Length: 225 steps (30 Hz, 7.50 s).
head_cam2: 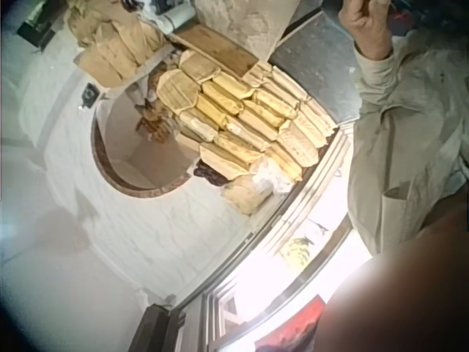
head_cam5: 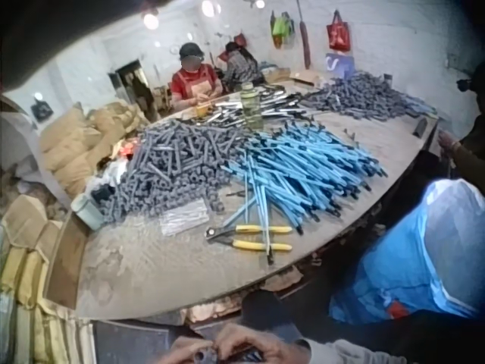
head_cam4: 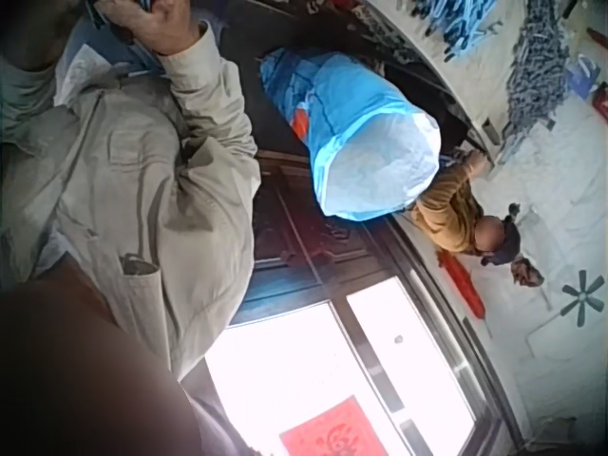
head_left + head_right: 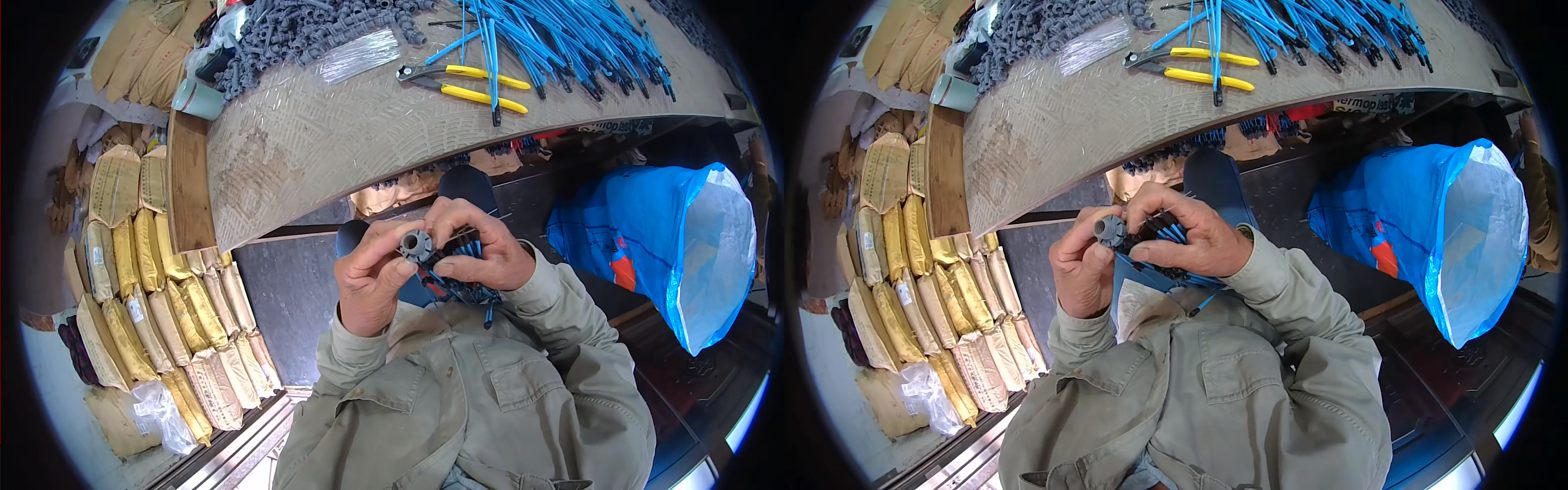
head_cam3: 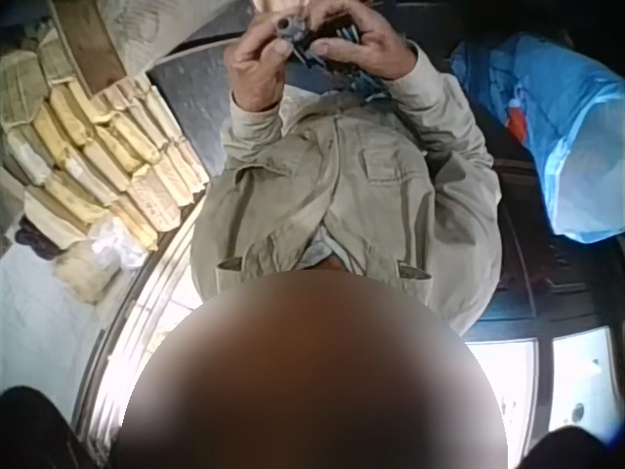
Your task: The person assembles blue rod components into a circular plastic base, securing them with pliers.
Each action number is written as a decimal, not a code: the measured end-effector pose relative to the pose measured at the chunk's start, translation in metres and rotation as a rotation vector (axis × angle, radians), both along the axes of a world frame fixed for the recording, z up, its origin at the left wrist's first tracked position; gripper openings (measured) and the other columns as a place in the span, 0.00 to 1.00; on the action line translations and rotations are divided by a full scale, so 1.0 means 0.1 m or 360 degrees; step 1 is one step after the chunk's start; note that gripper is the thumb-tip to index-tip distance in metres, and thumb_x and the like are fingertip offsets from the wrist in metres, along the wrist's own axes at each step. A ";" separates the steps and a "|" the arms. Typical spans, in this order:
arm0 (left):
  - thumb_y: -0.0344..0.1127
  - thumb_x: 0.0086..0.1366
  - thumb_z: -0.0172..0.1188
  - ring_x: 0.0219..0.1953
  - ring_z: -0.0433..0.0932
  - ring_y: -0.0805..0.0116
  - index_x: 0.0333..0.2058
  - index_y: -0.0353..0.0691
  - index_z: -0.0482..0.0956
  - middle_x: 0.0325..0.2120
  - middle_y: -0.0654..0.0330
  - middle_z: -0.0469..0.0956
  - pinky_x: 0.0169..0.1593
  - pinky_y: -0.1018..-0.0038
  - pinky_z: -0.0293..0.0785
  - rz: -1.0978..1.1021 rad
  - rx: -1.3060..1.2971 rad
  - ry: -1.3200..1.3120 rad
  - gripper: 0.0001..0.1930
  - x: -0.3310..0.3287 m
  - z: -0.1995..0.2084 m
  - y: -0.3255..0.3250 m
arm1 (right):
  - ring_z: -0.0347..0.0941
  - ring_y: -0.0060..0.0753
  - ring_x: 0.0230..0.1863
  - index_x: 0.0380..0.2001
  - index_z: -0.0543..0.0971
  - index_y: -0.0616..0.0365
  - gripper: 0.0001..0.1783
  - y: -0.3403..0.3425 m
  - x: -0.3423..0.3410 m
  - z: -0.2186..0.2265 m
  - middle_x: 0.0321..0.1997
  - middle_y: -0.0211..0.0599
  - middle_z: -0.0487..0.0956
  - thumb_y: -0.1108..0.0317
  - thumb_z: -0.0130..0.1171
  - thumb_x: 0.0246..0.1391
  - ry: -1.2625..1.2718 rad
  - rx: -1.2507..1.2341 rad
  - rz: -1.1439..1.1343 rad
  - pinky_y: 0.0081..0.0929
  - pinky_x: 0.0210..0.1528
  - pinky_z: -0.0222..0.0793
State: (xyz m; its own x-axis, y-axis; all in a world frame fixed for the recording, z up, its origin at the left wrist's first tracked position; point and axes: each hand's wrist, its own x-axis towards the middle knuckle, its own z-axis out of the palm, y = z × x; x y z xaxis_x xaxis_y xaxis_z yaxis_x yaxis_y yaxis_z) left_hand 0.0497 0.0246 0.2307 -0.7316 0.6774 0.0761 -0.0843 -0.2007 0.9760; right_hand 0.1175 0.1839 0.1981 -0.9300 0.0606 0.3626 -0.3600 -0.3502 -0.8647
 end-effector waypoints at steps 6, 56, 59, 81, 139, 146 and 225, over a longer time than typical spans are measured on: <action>0.39 0.55 0.62 0.39 0.72 0.71 0.43 0.26 0.73 0.40 0.55 0.73 0.44 0.78 0.67 0.0002 0.0053 -0.0095 0.22 -0.03 -0.08 -0.05 | 0.63 0.29 0.40 0.37 0.66 0.57 0.17 -0.08 0.04 -0.09 0.36 0.35 0.67 0.73 0.62 0.45 -0.0229 -0.0149 -0.0020 0.26 0.45 0.58; 0.46 0.50 0.66 0.31 0.75 0.64 0.34 0.28 0.80 0.29 0.51 0.78 0.35 0.73 0.69 -0.0606 0.0126 0.0152 0.23 -0.30 -0.02 -0.14 | 0.62 0.20 0.31 0.28 0.71 0.60 0.20 -0.02 0.00 -0.12 0.28 0.28 0.68 0.62 0.70 0.39 -0.0164 -0.0151 0.0561 0.21 0.34 0.58; 0.45 0.49 0.66 0.31 0.75 0.63 0.34 0.28 0.80 0.29 0.50 0.78 0.34 0.73 0.69 -0.0613 0.0158 0.0185 0.22 -0.29 0.02 -0.14 | 0.62 0.21 0.31 0.28 0.71 0.60 0.21 -0.03 0.02 -0.10 0.28 0.28 0.68 0.62 0.72 0.37 -0.0153 -0.0145 0.0569 0.21 0.33 0.57; 0.48 0.43 0.69 0.42 0.69 0.60 0.35 0.42 0.82 0.32 0.65 0.79 0.50 0.63 0.55 -0.0884 0.0580 0.0928 0.22 -0.33 0.05 0.14 | 0.74 0.30 0.33 0.24 0.78 0.62 0.22 0.20 0.13 -0.15 0.29 0.39 0.78 0.59 0.76 0.28 -0.0139 0.0116 0.0840 0.25 0.36 0.65; 0.39 0.61 0.54 0.56 0.66 0.53 0.47 0.28 0.72 0.43 0.52 0.76 0.62 0.54 0.46 0.0389 -0.0280 0.0921 0.21 0.20 0.01 -0.04 | 0.70 0.30 0.30 0.25 0.72 0.60 0.16 -0.26 0.04 -0.02 0.43 0.51 0.73 0.69 0.70 0.36 0.0350 0.0649 -0.0778 0.24 0.29 0.67; 0.34 0.64 0.50 0.49 0.71 0.61 0.46 0.25 0.71 0.42 0.49 0.76 0.58 0.63 0.58 0.0570 -0.0110 0.0606 0.17 0.22 -0.05 0.06 | 0.69 0.32 0.24 0.28 0.74 0.60 0.12 -0.29 0.05 -0.06 0.29 0.41 0.74 0.70 0.66 0.40 0.0346 0.0922 -0.1097 0.25 0.26 0.64; 0.28 0.58 0.59 0.30 0.75 0.74 0.41 0.28 0.75 0.29 0.54 0.78 0.34 0.80 0.71 0.0645 -0.0001 0.0762 0.13 -0.06 -0.02 0.37 | 0.68 0.46 0.53 0.48 0.71 0.63 0.29 -0.06 0.61 -0.10 0.44 0.45 0.75 0.47 0.38 0.60 0.0122 0.1198 0.0398 0.36 0.55 0.61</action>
